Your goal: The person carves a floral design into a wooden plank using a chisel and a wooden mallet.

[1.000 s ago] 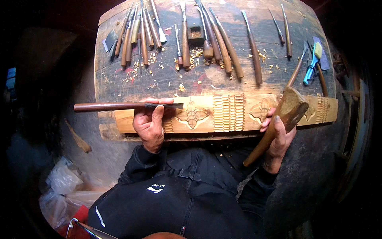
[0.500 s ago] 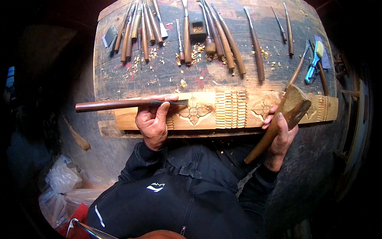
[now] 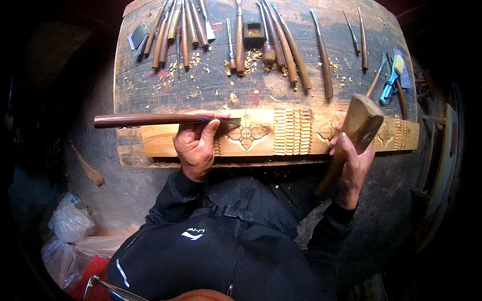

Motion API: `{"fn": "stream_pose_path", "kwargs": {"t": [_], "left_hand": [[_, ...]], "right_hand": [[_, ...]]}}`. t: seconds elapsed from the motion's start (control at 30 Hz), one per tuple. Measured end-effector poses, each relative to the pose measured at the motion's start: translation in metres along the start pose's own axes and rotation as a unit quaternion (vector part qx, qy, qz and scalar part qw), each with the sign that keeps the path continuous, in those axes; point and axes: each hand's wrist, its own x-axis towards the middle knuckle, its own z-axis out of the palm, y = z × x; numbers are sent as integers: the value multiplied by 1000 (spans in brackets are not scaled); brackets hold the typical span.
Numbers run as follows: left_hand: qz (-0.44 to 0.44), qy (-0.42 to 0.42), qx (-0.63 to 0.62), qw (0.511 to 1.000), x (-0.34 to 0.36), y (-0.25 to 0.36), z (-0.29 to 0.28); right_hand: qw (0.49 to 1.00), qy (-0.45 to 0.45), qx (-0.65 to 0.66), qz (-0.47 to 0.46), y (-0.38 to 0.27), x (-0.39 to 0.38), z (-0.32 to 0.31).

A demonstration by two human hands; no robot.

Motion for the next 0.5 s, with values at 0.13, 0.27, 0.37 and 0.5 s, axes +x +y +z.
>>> {"fn": "stream_pose_path", "kwargs": {"t": [0.13, 0.27, 0.37, 0.5], "left_hand": [[49, -29, 102, 993, 3, 2, 2], [99, -28, 135, 986, 5, 4, 5], [132, -50, 195, 971, 9, 13, 7], [123, -39, 200, 971, 9, 14, 4]], "right_hand": [[983, -73, -153, -77, -44, 16, 9], [881, -197, -255, -346, -117, 36, 65], [773, -184, -322, -515, -158, 44, 99], [671, -145, -277, -673, -201, 42, 146]]}}
